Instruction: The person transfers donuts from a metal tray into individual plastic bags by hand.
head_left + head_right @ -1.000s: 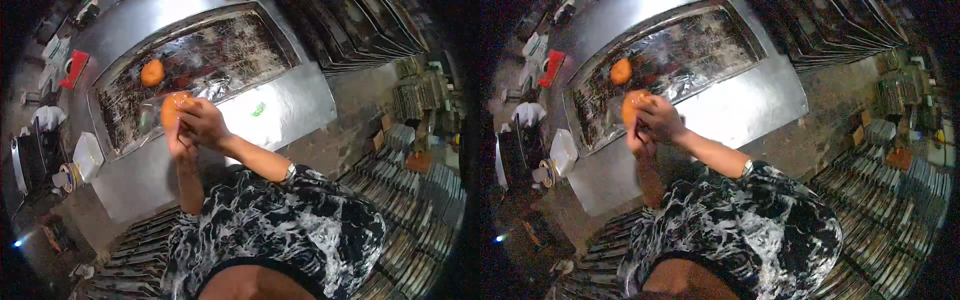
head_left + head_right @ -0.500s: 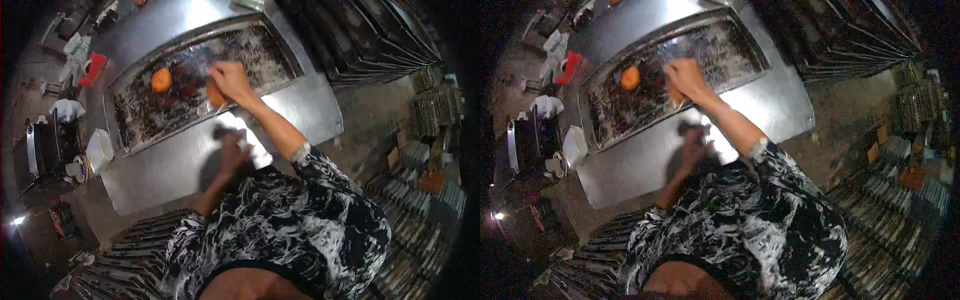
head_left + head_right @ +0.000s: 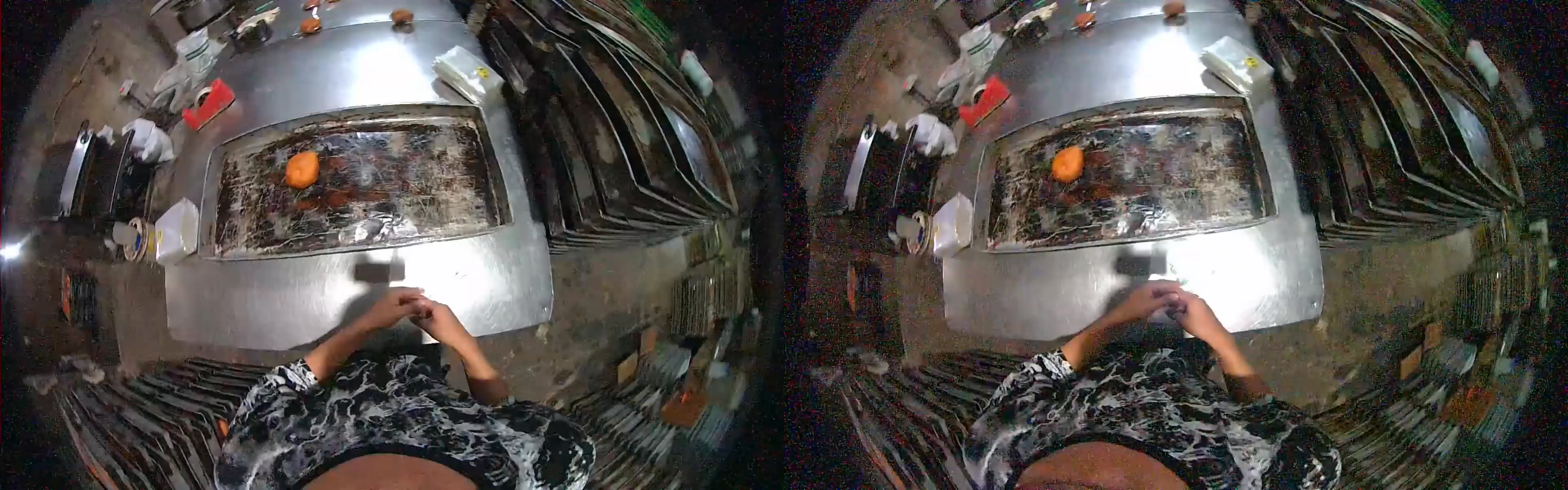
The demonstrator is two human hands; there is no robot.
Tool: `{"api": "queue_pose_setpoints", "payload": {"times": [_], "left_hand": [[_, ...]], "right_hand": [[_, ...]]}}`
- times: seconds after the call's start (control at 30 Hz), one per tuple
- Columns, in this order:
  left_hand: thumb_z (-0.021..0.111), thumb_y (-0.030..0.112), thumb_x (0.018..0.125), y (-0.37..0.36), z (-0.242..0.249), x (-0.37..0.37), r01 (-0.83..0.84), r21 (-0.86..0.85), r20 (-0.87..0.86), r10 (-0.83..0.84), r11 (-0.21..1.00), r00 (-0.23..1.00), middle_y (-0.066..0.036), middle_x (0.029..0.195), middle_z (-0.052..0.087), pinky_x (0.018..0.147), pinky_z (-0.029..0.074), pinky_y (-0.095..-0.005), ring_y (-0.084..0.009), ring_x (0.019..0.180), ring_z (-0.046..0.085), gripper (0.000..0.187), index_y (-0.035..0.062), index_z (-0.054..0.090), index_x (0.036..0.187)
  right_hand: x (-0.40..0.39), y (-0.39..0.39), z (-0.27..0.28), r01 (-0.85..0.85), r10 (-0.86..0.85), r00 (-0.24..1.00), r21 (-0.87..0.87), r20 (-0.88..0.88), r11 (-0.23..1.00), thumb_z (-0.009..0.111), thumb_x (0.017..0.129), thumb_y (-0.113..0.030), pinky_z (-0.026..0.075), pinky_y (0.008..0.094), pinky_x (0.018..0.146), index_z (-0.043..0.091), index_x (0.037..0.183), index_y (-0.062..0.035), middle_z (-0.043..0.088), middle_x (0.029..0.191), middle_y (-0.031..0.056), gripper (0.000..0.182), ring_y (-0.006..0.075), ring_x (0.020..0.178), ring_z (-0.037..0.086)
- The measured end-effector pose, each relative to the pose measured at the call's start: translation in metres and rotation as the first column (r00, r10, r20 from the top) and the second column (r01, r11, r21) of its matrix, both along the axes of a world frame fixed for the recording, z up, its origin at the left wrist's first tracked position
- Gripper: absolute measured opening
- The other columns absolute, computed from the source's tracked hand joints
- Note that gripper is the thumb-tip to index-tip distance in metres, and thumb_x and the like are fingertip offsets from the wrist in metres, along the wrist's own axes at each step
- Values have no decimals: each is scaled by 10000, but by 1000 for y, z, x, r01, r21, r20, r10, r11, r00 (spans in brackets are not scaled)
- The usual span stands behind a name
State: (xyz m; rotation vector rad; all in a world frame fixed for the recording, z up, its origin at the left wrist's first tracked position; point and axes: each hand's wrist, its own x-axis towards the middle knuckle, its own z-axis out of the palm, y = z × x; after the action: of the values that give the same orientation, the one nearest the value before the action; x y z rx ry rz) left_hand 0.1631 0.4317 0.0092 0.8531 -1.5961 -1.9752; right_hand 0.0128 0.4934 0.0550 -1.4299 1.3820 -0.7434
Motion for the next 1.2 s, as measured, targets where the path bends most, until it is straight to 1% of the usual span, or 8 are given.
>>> {"api": "queue_pose_setpoints", "payload": {"times": [0.33,0.53,0.57,0.7,0.77,0.87,1.03,1.2], "left_hand": [[664,138,665,-4,22,1,-407,-382,45,457,829,888,-83,711,560,579,420,-262,-164,641,527,168,27,638,788],[685,68,608,-29,51,57,-699,-499,-197,718,513,668,-111,920,549,720,432,-310,-237,837,535,434,39,543,1016],[623,6,661,-40,66,60,-902,52,-415,831,428,370,-67,895,547,750,422,-268,-183,883,528,422,75,484,1053],[542,96,770,-65,20,165,-614,627,-404,875,478,269,-72,828,551,744,447,-316,-178,770,562,323,129,450,1078],[518,146,806,-65,15,217,-701,650,-347,935,294,70,-69,814,543,737,454,-333,-186,748,558,268,113,452,1064],[505,158,815,-60,18,259,-721,678,-336,933,146,-127,-72,855,528,756,452,-392,-220,804,543,297,95,425,1095],[482,161,819,-65,47,291,-663,743,-235,891,-94,-389,-116,990,486,826,408,-531,-301,968,503,312,43,383,1091],[416,251,827,-86,55,238,-467,745,-484,868,477,114,-137,1127,454,907,376,-440,-317,1004,481,526,78,208,1278]], "right_hand": [[13,-26,-20,281,-356,924,386,137,879,429,867,-192,424,295,450,459,902,-9,561,635,79,189,182,547,545],[98,-138,48,70,-346,244,340,906,938,498,837,-287,349,296,914,387,1202,-12,476,1149,66,470,176,1100,416],[120,-145,46,-21,-249,-14,249,968,968,511,828,-308,340,308,925,392,1197,-11,480,1147,61,488,184,1101,421],[195,-140,-12,-429,-186,457,398,870,811,547,810,-204,351,332,918,396,1208,-31,490,1143,71,459,217,1058,465],[196,-212,-40,-475,473,880,-93,-38,875,669,687,-283,319,385,936,313,1240,37,406,1208,221,732,319,1132,397],[193,-307,-54,-389,-185,601,-486,-778,782,657,653,-382,292,542,895,283,1275,-141,217,1316,229,765,488,1143,259],[236,-237,3,-203,-37,954,-734,-297,648,622,666,-232,406,406,779,466,1071,-97,474,1091,151,455,372,902,484],[255,-147,23,-240,-88,950,-879,-301,411,664,469,-48,428,368,755,576,1006,-146,519,1064,51,553,319,809,485]]}}
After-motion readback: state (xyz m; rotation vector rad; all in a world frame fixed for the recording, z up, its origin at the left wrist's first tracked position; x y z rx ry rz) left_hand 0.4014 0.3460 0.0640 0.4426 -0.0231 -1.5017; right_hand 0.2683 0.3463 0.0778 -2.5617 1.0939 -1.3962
